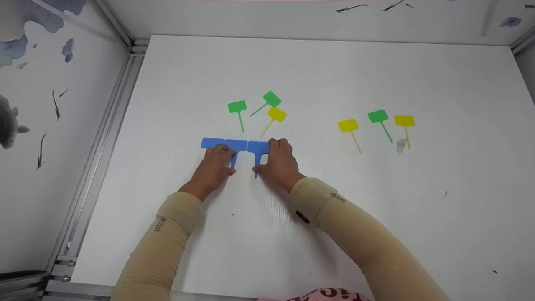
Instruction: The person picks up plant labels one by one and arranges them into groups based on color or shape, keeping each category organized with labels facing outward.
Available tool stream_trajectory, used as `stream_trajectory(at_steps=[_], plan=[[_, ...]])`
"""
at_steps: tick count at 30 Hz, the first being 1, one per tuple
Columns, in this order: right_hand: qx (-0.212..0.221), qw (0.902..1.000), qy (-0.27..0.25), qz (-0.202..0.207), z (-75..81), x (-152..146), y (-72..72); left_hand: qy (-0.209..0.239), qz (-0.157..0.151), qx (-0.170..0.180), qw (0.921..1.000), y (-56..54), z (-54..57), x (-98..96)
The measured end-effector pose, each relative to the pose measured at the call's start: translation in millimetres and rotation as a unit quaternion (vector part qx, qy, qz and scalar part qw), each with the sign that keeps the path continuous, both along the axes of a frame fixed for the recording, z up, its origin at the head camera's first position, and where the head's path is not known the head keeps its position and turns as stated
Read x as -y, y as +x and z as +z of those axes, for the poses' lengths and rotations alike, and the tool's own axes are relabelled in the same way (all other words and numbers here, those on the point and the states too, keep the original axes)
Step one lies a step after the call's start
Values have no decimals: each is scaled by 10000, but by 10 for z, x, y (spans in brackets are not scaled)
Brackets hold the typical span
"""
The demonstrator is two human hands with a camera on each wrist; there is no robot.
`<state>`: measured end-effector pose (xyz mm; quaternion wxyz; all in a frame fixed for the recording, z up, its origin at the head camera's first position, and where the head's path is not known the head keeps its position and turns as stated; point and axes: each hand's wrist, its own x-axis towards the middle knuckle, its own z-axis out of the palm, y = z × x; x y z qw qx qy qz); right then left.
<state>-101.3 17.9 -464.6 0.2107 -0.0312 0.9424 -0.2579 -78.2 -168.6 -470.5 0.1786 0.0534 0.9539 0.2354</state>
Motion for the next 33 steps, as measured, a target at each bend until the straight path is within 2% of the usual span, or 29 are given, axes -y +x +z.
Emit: stream_trajectory(at_steps=[14,20,27,33], plan=[[110,9999,-94,7,2,-7,-17,-57,24,130,9999,-19,14,-4],[-6,9999,-67,120,-15,-14,-19,-40,97,209,9997,-18,18,-4],[-10,9999,-111,117,-4,-18,-24,123,190,252,9994,-19,46,2],[66,9999,-89,110,-4,-21,-31,316,388,270,9984,-4,66,4]])
